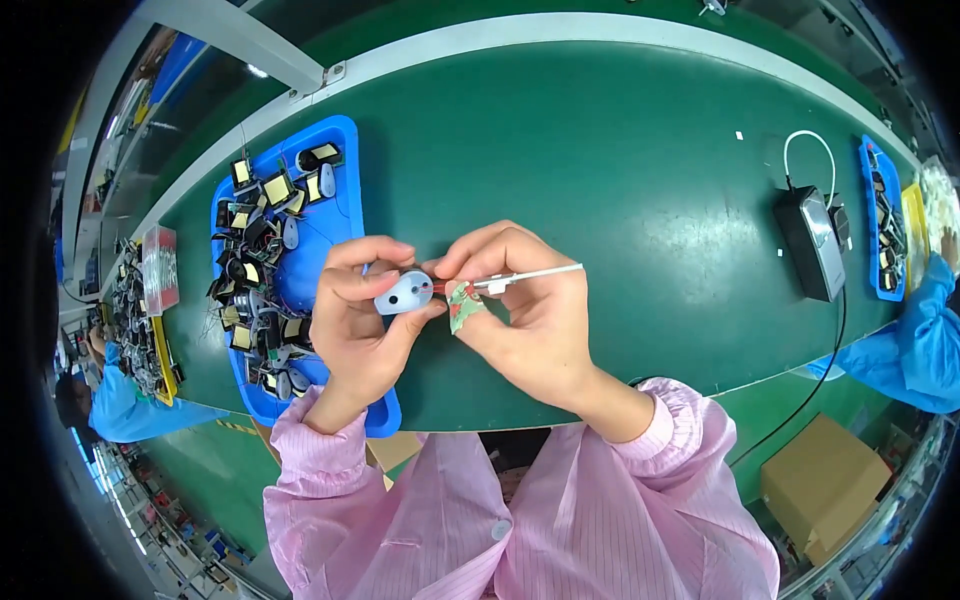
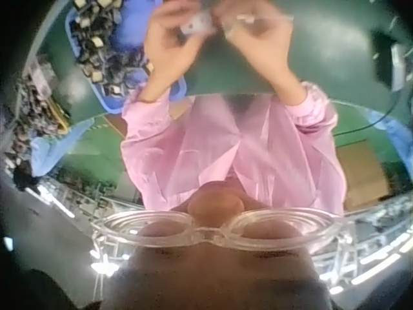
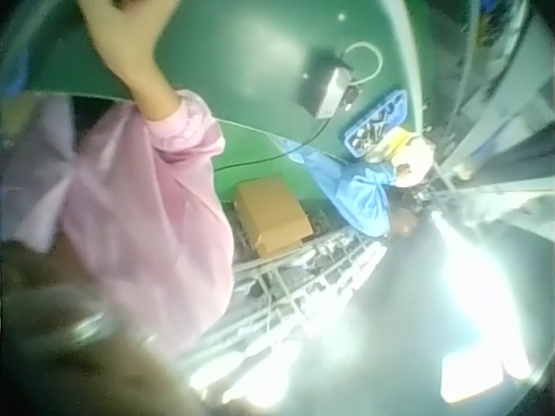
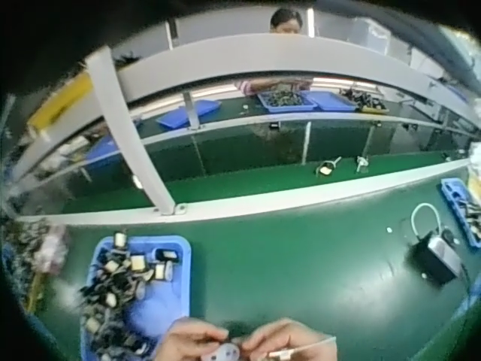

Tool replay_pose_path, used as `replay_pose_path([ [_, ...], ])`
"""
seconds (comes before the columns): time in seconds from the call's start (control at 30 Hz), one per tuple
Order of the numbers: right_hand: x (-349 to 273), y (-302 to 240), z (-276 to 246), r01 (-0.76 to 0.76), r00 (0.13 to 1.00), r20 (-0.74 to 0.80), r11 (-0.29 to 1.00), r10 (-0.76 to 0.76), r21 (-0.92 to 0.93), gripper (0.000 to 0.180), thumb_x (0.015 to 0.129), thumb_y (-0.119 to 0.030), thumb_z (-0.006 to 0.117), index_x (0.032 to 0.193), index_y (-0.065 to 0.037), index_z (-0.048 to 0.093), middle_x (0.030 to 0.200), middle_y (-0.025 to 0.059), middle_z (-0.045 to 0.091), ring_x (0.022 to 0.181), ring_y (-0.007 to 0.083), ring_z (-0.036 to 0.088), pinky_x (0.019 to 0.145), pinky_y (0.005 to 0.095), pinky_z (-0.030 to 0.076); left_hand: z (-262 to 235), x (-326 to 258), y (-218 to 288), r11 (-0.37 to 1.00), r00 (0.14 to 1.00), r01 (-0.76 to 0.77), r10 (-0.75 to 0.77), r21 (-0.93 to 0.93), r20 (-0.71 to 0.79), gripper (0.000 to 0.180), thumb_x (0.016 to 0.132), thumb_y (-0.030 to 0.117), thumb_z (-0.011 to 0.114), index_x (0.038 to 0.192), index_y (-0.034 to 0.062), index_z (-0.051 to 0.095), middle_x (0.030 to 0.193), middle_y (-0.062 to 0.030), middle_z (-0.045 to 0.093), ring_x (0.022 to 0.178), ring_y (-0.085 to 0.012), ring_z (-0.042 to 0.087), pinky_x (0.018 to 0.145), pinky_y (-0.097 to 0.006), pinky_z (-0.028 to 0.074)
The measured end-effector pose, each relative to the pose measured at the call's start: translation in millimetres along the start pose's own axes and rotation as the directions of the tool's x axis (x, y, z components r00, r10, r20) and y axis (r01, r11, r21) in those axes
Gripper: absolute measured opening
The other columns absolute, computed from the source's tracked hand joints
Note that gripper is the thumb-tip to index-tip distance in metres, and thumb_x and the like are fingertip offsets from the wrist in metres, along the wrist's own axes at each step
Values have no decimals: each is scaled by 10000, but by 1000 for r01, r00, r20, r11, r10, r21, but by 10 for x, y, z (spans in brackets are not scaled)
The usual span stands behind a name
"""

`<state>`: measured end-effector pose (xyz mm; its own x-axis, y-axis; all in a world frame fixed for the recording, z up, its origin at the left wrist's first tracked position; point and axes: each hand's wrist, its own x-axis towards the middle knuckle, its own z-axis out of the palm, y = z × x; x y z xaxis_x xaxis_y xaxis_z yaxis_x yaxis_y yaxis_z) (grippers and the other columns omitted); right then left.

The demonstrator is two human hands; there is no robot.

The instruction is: The person assembles small electronic components by hand, inserting circuit boards and wire assemblies into electronic housings and connecting connector pins.

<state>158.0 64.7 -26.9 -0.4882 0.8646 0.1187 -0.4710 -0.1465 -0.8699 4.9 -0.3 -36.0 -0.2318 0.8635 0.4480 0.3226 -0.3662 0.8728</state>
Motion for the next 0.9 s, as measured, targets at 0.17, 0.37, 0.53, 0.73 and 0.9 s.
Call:
replay_pose_path([
  [0.17,-12,-40,12,58,998,30,988,-54,-140,134,723,103,609,826,32,560,959,142,596,889,186,620,779,310,518,31,-14,-6,999,1000,-21,21,30,-19,427,646,-69,797,941,39,507,1025,-178,601,926,-240,619,700,-307,525],
  [0.37,-14,-66,8,50,999,12,997,-50,-65,123,715,94,611,804,33,554,948,139,594,935,222,638,791,318,520,-1,62,5,977,984,-178,175,116,39,433,637,-89,783,938,55,506,1017,-157,611,898,-245,597,682,-301,514],
  [0.53,-24,-71,49,115,993,34,978,-111,-173,118,713,64,628,791,21,549,925,133,599,901,225,657,757,310,531,2,43,7,974,979,-202,200,104,30,452,626,-91,788,952,64,515,1021,-143,610,875,-241,587,668,-302,496],
  [0.73,-34,-119,130,257,964,41,884,-262,-391,133,675,57,652,758,6,561,869,136,618,779,211,670,649,290,532,-13,71,32,938,948,-319,316,137,44,495,643,-92,775,1034,90,531,1025,-123,594,871,-250,577,678,-322,475],
  [0.9,-56,-199,190,380,919,104,780,-381,-497,168,623,37,658,760,-1,570,861,127,617,686,199,642,561,280,510,-66,57,61,936,941,-338,333,104,59,525,660,-85,763,1086,125,540,1048,-120,574,875,-245,563,682,-318,469],
])
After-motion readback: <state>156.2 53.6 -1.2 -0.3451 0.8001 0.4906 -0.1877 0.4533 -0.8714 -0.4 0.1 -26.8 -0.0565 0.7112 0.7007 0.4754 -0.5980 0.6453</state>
